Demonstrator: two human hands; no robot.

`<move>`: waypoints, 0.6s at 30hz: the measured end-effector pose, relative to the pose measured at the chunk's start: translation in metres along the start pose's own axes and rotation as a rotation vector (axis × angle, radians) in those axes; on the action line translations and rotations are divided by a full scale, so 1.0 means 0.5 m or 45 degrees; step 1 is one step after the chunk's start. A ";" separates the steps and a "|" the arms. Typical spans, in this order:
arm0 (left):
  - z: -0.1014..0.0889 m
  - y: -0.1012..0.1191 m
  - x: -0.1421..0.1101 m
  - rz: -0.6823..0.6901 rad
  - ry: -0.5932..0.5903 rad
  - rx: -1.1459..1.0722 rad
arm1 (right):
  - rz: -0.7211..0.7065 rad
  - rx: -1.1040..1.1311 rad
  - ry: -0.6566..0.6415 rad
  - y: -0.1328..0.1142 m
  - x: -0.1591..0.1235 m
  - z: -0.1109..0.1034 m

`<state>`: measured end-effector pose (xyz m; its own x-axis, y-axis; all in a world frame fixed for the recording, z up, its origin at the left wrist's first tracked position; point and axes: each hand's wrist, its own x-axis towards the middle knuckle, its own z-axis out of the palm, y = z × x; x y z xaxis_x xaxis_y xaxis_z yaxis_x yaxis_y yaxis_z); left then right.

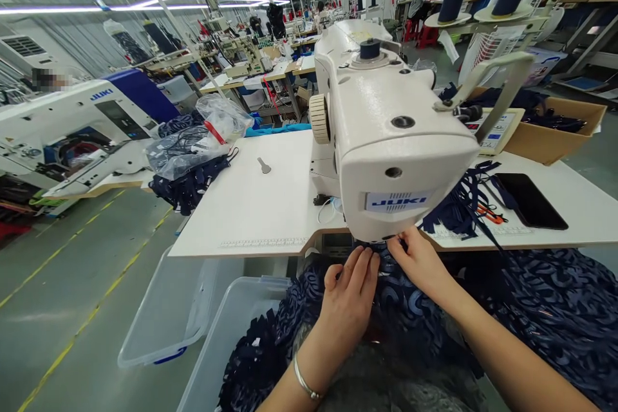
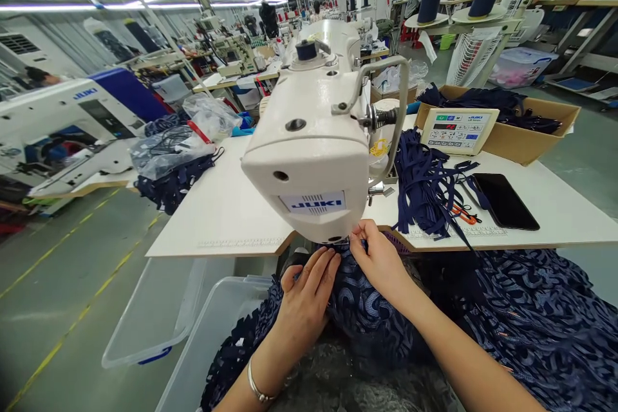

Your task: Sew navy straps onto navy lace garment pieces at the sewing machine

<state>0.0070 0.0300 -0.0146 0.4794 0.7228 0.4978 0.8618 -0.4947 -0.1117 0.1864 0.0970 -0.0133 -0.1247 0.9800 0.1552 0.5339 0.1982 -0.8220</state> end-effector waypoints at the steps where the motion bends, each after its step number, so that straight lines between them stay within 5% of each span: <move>1: 0.001 0.001 -0.001 -0.008 -0.004 0.009 | -0.001 0.002 -0.001 0.000 0.000 0.001; 9: 0.005 0.002 0.002 -0.061 0.122 -0.032 | -0.171 0.042 0.174 0.014 -0.005 -0.014; 14: 0.014 -0.002 0.002 -0.056 0.104 -0.043 | -0.021 0.033 0.290 0.075 -0.016 -0.046; 18: 0.017 0.001 0.000 -0.072 0.133 -0.031 | 0.106 -0.042 0.359 0.147 -0.029 -0.113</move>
<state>0.0089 0.0341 -0.0220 0.4093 0.6963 0.5897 0.8822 -0.4670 -0.0609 0.2747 0.0985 -0.0453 0.1554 0.9587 0.2382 0.5600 0.1132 -0.8207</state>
